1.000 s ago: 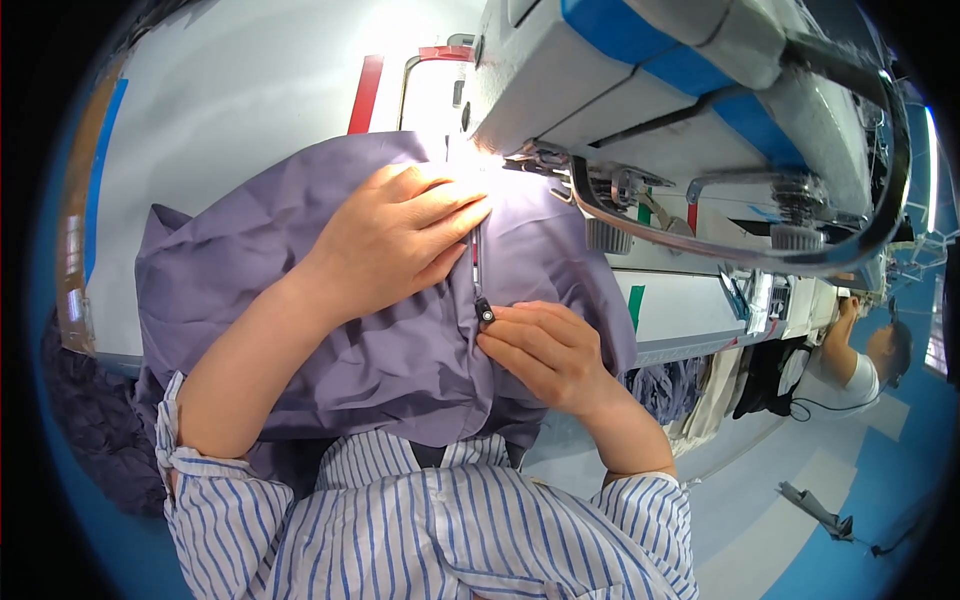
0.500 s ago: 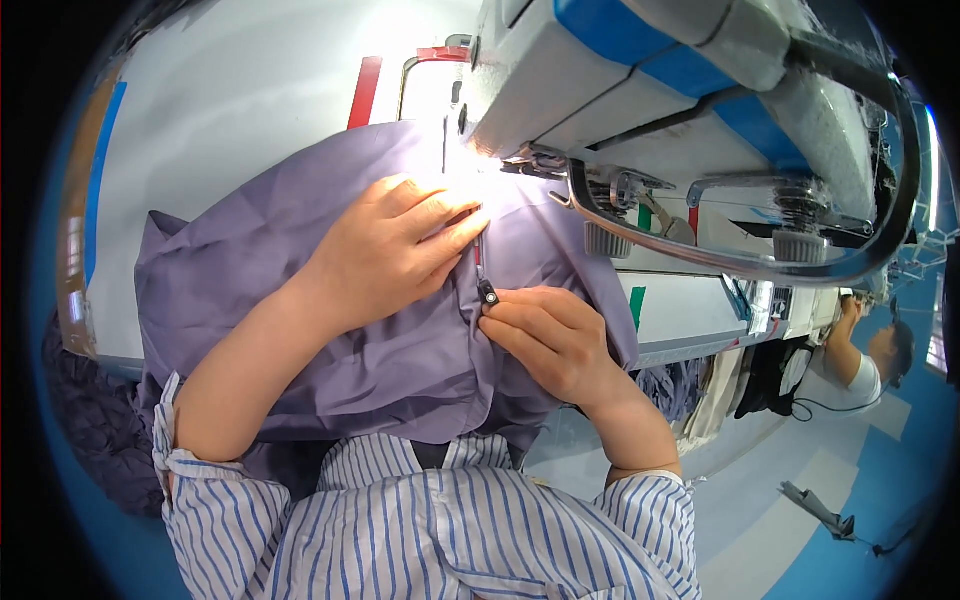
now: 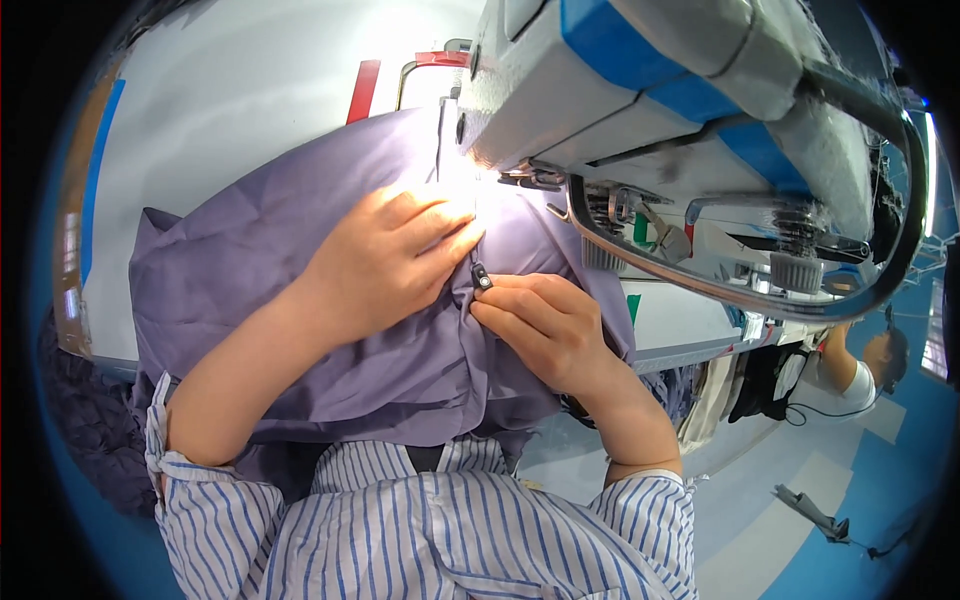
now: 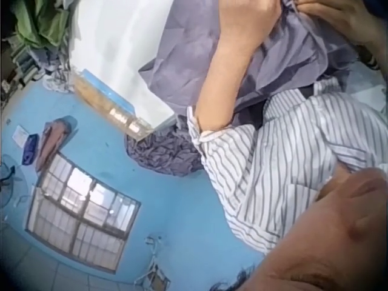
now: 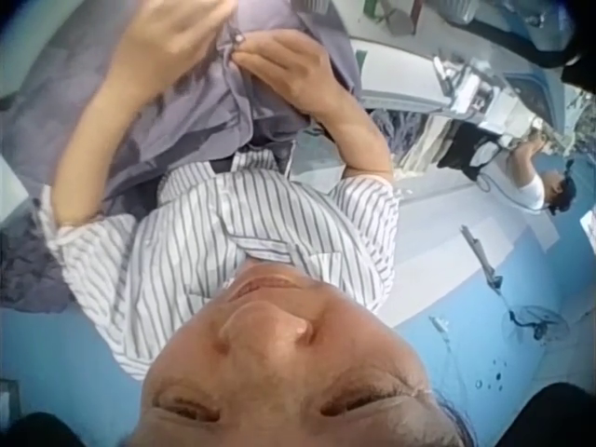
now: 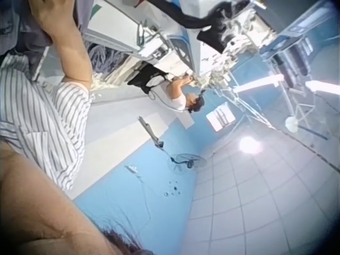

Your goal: Operating an industrial sewing machine to sew fabric panels together.

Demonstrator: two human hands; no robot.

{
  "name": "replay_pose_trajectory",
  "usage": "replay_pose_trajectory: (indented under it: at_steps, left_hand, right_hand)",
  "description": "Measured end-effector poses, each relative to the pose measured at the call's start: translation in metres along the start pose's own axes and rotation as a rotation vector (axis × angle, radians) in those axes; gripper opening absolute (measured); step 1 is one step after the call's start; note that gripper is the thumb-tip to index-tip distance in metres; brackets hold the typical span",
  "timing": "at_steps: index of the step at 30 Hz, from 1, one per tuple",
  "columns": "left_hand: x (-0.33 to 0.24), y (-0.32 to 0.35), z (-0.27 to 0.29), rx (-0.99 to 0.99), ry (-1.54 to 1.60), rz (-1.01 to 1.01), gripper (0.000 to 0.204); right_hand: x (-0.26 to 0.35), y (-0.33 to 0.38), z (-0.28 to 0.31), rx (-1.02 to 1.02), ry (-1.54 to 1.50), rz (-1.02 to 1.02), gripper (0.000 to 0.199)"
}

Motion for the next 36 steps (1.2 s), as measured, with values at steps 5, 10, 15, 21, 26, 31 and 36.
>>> replay_pose_trajectory:
  at_steps: [5, 10, 15, 21, 26, 31, 36]
  left_hand:
    - [0.009, 0.012, -0.008, 0.053, 0.029, 0.040, 0.031]
    - [0.013, 0.003, -0.003, 0.005, 0.049, 0.042, 0.035]
    - [0.017, -0.003, -0.001, -0.004, 0.023, 0.027, 0.037]
    - [0.015, 0.000, 0.000, 0.052, 0.071, -0.001, 0.034]
    - [0.005, 0.001, 0.003, 0.083, 0.122, -0.010, 0.032]
    - [0.007, 0.005, 0.002, 0.085, 0.146, 0.061, 0.031]
    - [0.013, 0.009, -0.003, 0.144, 0.241, 0.162, 0.031]
  right_hand:
    - [-0.002, 0.003, -0.004, 0.066, 0.028, 0.015, 0.023]
    - [-0.012, 0.012, -0.011, 0.134, 0.019, -0.017, 0.023]
    - [-0.020, 0.010, -0.012, 0.134, 0.037, -0.035, 0.024]
    - [-0.016, -0.006, -0.009, 0.126, 0.074, -0.037, 0.024]
    - [-0.016, -0.009, -0.007, 0.101, 0.075, -0.019, 0.023]
    - [-0.017, -0.009, -0.006, 0.046, 0.059, -0.001, 0.024]
    - [-0.020, -0.010, -0.003, 0.020, 0.027, 0.005, 0.024]
Point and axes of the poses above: each hand's wrist, its own y-axis away from the middle knuckle, its own z-axis out of the back of the hand, x = y × z, the point moved 7 cm from there along -y, towards the middle knuckle, and after that the axes turned 14 degrees about -x, right-handed, at the moved point
